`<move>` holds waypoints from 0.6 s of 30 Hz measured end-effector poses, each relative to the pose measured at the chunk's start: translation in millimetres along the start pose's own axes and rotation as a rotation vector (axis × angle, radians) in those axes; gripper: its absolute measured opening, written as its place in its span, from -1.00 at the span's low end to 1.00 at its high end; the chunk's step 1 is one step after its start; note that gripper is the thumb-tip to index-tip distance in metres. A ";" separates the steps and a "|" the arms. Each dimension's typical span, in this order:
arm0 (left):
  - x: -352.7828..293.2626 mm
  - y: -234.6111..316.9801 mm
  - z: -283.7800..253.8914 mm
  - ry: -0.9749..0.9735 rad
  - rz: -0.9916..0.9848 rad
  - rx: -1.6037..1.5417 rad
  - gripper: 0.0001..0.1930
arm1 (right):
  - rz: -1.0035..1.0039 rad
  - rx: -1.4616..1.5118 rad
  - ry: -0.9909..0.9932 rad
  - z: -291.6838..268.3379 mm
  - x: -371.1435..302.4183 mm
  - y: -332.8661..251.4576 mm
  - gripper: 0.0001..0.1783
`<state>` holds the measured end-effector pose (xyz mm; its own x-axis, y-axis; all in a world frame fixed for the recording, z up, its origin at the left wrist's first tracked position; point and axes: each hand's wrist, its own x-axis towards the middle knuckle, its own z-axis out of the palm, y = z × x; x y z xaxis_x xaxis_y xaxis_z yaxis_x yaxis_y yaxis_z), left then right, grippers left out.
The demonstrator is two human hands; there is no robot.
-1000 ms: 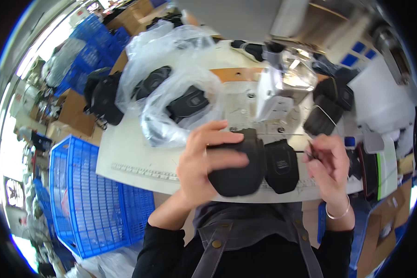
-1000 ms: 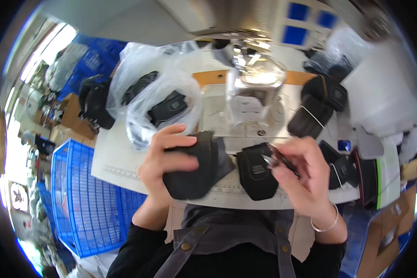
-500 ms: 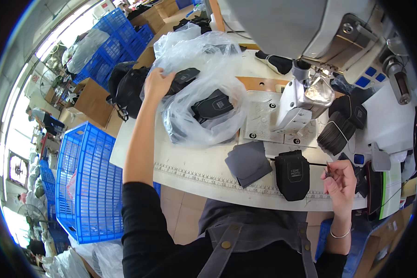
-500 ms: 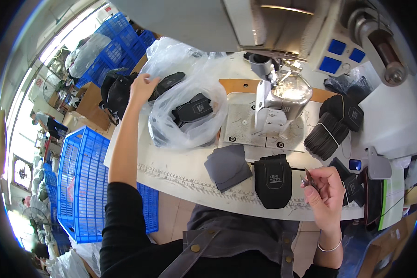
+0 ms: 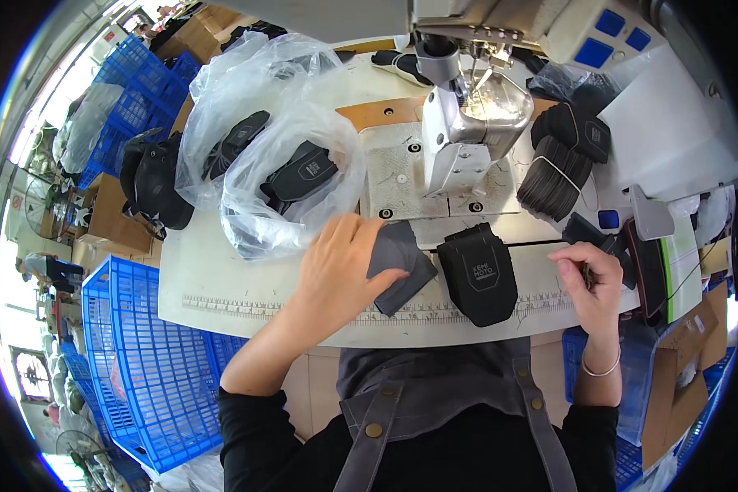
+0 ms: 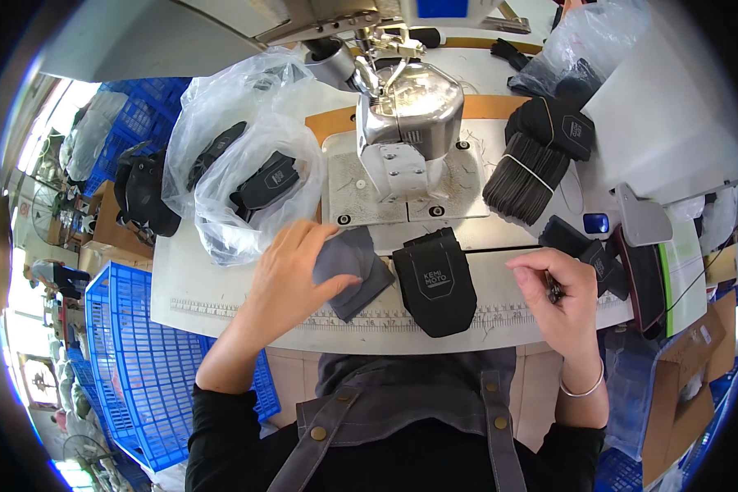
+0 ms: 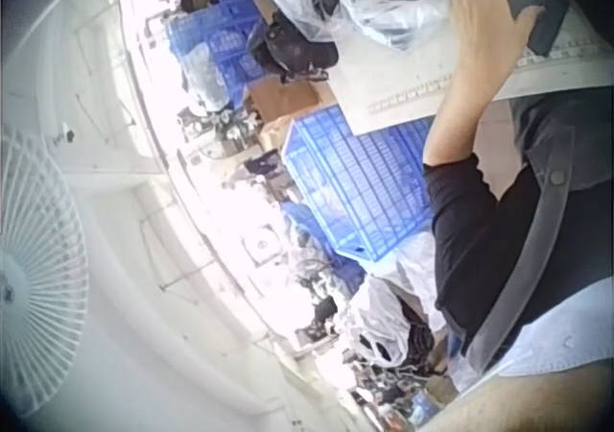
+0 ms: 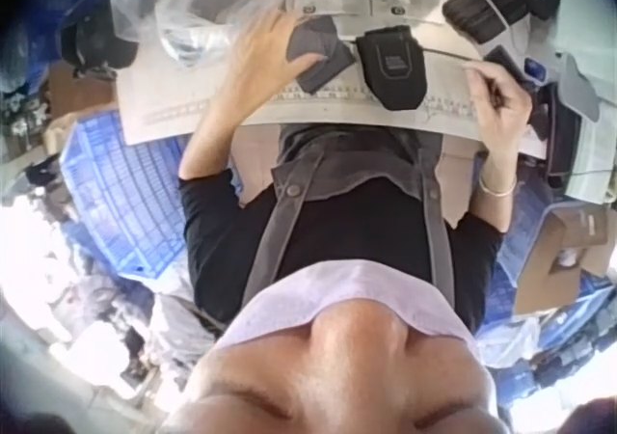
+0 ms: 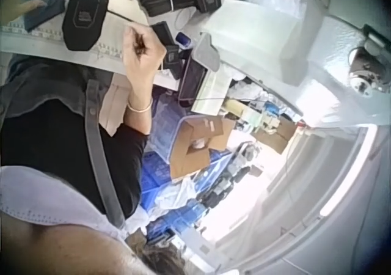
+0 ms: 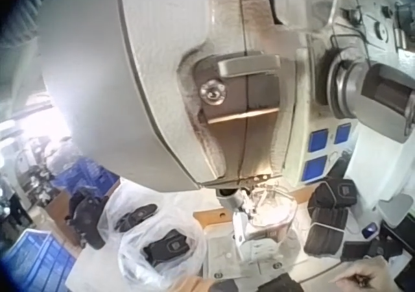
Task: Stitching a black leather patch component using an industrial sewing machine.
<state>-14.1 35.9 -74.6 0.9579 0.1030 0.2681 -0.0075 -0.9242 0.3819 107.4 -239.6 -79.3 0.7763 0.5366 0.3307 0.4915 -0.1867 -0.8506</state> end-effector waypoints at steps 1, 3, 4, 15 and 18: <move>-3.1 -0.6 2.3 -0.048 -0.048 0.029 -0.54 | -0.023 -0.040 -0.047 -1.5 -0.1 1.0 -0.89; -7.3 -1.8 6.7 -0.053 -0.086 -0.022 -0.55 | -0.041 -0.081 -0.092 -0.5 0.7 1.8 -0.85; -9.0 -2.7 8.3 -0.054 -0.127 -0.068 -0.55 | -0.078 -0.109 -0.131 6.5 2.3 0.1 -0.81; -23.7 -10.9 18.3 0.027 -0.162 -0.078 -0.53 | -0.166 -0.309 -0.306 35.2 17.7 -11.1 -0.46; -25.2 -16.1 19.3 0.017 -0.202 -0.164 -0.52 | -0.212 -0.354 -0.264 38.7 14.5 -15.8 -0.46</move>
<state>-32.6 41.1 -104.7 0.9397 0.2872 0.1857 0.1363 -0.8124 0.5669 95.6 -197.0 -76.9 0.5403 0.7750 0.3278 0.7677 -0.2945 -0.5691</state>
